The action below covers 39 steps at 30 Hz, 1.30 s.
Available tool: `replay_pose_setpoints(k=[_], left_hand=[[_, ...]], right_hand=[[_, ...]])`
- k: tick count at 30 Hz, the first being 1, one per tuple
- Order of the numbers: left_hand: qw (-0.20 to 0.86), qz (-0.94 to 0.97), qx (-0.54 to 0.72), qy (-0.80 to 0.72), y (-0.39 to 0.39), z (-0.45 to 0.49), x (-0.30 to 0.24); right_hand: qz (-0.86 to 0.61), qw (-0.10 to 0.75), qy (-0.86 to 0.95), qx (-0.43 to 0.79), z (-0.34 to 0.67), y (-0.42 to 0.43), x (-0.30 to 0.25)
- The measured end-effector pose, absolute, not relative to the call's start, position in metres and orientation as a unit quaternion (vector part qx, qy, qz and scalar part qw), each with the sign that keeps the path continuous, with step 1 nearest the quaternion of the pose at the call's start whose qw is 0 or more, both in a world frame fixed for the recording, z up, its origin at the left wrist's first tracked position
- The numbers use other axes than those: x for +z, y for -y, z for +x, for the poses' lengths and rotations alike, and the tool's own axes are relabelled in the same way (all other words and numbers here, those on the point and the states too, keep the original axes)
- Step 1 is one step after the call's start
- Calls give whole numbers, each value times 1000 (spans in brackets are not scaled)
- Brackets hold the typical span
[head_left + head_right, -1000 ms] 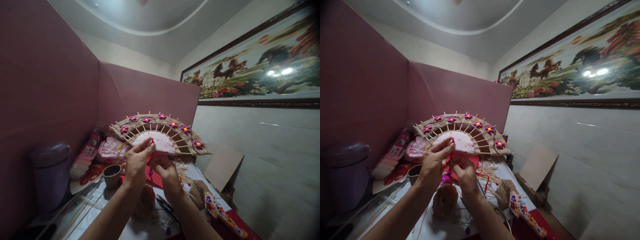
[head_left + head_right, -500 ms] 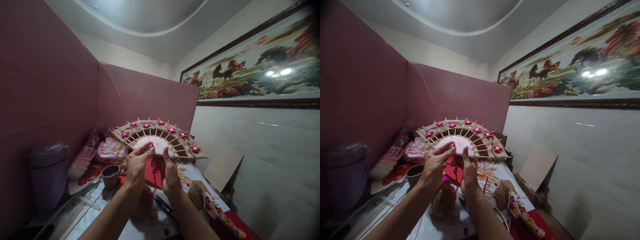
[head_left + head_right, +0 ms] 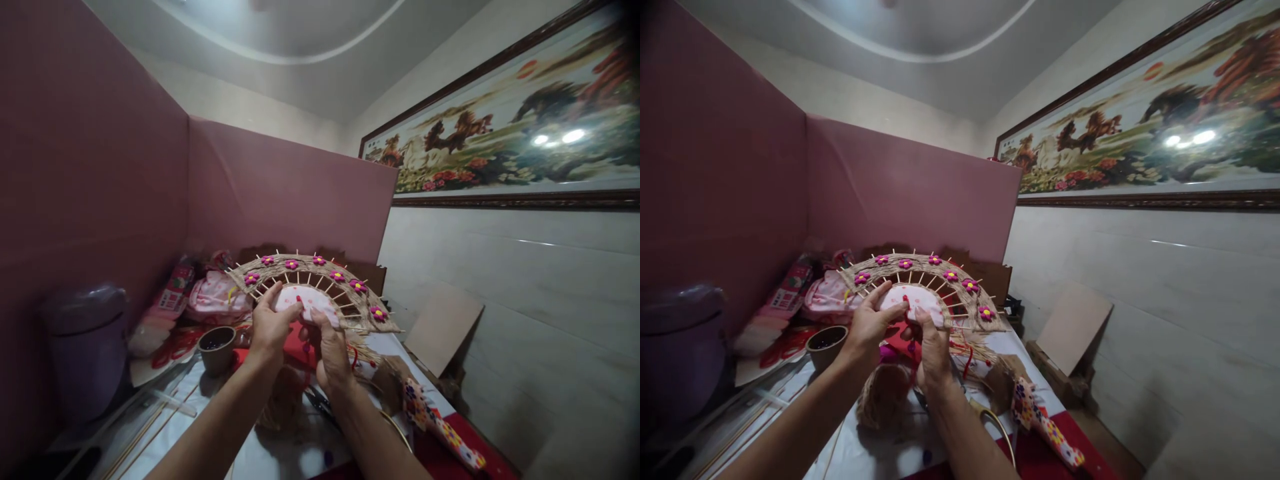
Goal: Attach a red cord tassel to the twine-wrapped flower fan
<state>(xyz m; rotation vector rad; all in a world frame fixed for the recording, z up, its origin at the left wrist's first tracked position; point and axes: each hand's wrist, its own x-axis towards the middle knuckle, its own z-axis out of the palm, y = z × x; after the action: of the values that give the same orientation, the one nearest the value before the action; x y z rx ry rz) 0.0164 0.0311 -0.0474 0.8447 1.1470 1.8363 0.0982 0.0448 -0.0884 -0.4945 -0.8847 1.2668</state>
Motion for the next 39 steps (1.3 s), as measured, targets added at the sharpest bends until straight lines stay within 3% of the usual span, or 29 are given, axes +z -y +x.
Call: replay_pose_setpoints(k=[9,17,25,32,39], left_hand=[[382,319,743,-447,-42,10,-52],[266,393,720,-506,-53,6,-63],[270,649,455,-546,-66,8,-91],[199,792,251,-520,-73,45,-93],[197,828,189,-490,-99,76,-112]], right_hand=[[-235,703,331,584,103,-55,-95],[-214,714,307,591,116,-71,-93],[-215,796,337,455,145,-90,-82],[-206,832,362,366,161,-94,-78],[-213,837,379,332,162,-95,-79]])
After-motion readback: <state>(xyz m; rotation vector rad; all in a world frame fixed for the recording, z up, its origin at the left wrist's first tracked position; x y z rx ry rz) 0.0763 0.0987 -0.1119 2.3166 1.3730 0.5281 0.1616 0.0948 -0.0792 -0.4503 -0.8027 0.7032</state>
